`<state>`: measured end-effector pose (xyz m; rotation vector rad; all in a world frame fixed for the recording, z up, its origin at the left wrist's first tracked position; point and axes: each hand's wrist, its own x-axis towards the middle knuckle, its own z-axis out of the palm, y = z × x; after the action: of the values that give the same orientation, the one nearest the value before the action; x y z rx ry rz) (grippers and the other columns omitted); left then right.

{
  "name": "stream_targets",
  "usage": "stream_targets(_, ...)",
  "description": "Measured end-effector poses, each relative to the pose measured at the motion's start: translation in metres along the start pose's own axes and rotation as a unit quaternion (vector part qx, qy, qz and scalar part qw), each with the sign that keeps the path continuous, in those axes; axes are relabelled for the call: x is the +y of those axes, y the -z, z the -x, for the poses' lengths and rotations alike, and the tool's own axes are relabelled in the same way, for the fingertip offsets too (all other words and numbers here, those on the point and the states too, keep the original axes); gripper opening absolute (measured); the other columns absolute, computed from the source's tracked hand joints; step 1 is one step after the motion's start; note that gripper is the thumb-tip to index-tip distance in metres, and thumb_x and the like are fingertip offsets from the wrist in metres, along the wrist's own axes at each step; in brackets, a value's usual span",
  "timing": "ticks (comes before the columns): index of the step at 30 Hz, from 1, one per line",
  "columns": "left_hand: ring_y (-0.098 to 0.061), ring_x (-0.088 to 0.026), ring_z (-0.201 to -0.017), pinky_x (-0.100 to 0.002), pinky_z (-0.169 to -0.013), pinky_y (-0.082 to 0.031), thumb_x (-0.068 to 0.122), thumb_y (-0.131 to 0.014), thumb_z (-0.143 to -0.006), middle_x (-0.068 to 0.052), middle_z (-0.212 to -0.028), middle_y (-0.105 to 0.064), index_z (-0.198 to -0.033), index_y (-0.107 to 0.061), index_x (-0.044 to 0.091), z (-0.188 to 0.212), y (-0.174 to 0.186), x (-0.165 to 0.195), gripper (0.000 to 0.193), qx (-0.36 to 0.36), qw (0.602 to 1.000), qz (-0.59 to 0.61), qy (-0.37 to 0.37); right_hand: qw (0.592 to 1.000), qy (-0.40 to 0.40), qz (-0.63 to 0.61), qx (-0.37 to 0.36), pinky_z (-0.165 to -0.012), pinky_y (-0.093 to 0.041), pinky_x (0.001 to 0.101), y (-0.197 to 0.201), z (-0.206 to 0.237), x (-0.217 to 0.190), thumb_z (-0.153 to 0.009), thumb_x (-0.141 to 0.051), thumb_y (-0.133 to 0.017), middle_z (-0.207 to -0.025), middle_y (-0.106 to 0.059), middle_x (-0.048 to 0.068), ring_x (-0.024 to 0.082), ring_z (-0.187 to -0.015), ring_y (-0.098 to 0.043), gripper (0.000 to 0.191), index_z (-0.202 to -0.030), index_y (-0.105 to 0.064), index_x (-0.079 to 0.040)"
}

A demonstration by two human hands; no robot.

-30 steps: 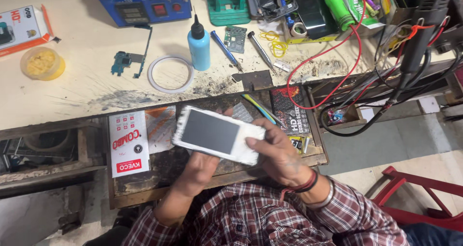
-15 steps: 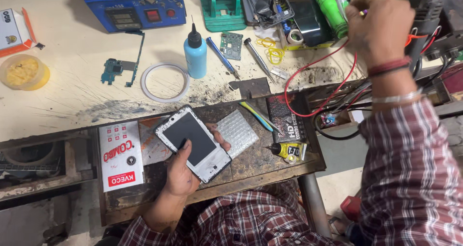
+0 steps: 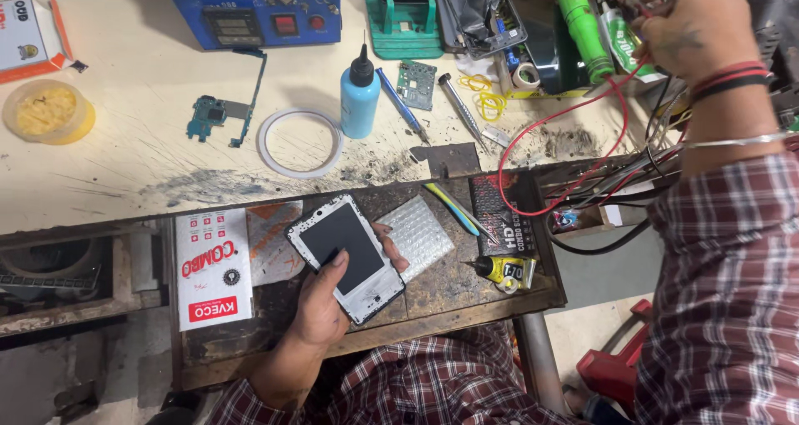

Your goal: The person disassembles a smartphone, removes the back cover, and then uses a screwdriver to remove screws from the device's frame. The person handles the phone and a screwdriver while working at a cluttered workbench.

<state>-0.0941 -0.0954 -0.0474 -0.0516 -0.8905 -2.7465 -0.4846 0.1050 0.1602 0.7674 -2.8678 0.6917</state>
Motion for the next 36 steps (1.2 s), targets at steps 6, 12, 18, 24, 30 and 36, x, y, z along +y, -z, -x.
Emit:
stream_targets(6,-0.064,-0.032,-0.117,-0.047,-0.104,-0.05,0.036,-0.051,-0.107,-0.021,-0.119,-0.064,-0.14,-0.048,-0.008,0.0,-0.003,0.001,0.055,-0.01,1.0,-0.009,-0.012,0.972,0.075,-0.212,-0.068,-0.07,-0.063,0.0323,0.004,-0.002,0.021,-0.102,0.009,-0.057,-0.106,-0.068,0.016,0.02,-0.082,-0.073,0.024,-0.126,-0.053,0.008)
stream_targets(12,-0.065,-0.033,-0.116,-0.048,-0.104,-0.051,0.036,-0.051,-0.106,-0.02,-0.118,-0.064,-0.139,-0.048,-0.007,0.001,-0.005,0.001,0.054,0.001,1.0,-0.005,-0.001,0.956,0.067,-0.269,-0.099,-0.065,-0.056,0.0268,-0.005,-0.001,0.023,-0.103,0.006,-0.059,-0.108,-0.073,0.01,0.016,-0.077,-0.067,0.02,-0.122,-0.057,0.007)
stream_targets(18,-0.065,-0.032,-0.115,-0.047,-0.103,-0.051,0.036,-0.051,-0.106,-0.021,-0.118,-0.064,-0.139,-0.049,-0.007,-0.001,-0.003,0.0,0.055,0.001,1.0,-0.001,0.001,0.989,0.114,0.063,0.069,-0.069,-0.058,0.0399,-0.013,0.002,-0.001,-0.096,-0.006,-0.077,-0.105,-0.075,0.019,0.031,-0.079,-0.074,0.035,-0.129,-0.068,-0.005)
stream_targets(24,-0.065,-0.032,-0.116,-0.047,-0.103,-0.051,0.036,-0.05,-0.104,-0.02,-0.117,-0.065,-0.139,-0.049,-0.006,-0.001,-0.002,0.001,0.055,0.007,1.0,0.013,0.015,0.947,0.221,0.183,0.145,-0.082,-0.055,0.0459,-0.025,-0.003,0.004,-0.086,-0.001,-0.068,-0.102,-0.077,0.017,0.039,-0.087,-0.073,0.044,-0.129,-0.073,-0.007)
stream_targets(30,-0.066,-0.031,-0.114,-0.045,-0.101,-0.051,0.036,-0.05,-0.106,-0.021,-0.117,-0.066,-0.14,-0.05,-0.007,-0.001,-0.002,0.002,0.055,0.001,1.0,-0.019,0.001,0.946,0.121,0.266,0.138,-0.079,-0.055,0.0493,-0.029,-0.017,-0.008,-0.09,-0.039,-0.083,-0.101,-0.078,0.014,0.038,-0.087,-0.073,0.042,-0.123,-0.076,-0.013)
stream_targets(36,-0.066,-0.031,-0.115,-0.045,-0.101,-0.051,0.036,-0.05,-0.105,-0.021,-0.116,-0.066,-0.14,-0.049,-0.007,-0.002,-0.002,0.002,0.056,0.007,1.0,-0.008,0.007,0.942,0.128,0.301,0.072,-0.071,-0.055,0.0525,-0.031,-0.031,-0.034,-0.095,-0.061,-0.084,-0.091,-0.074,0.024,0.045,-0.082,-0.07,0.06,-0.126,-0.076,-0.01)
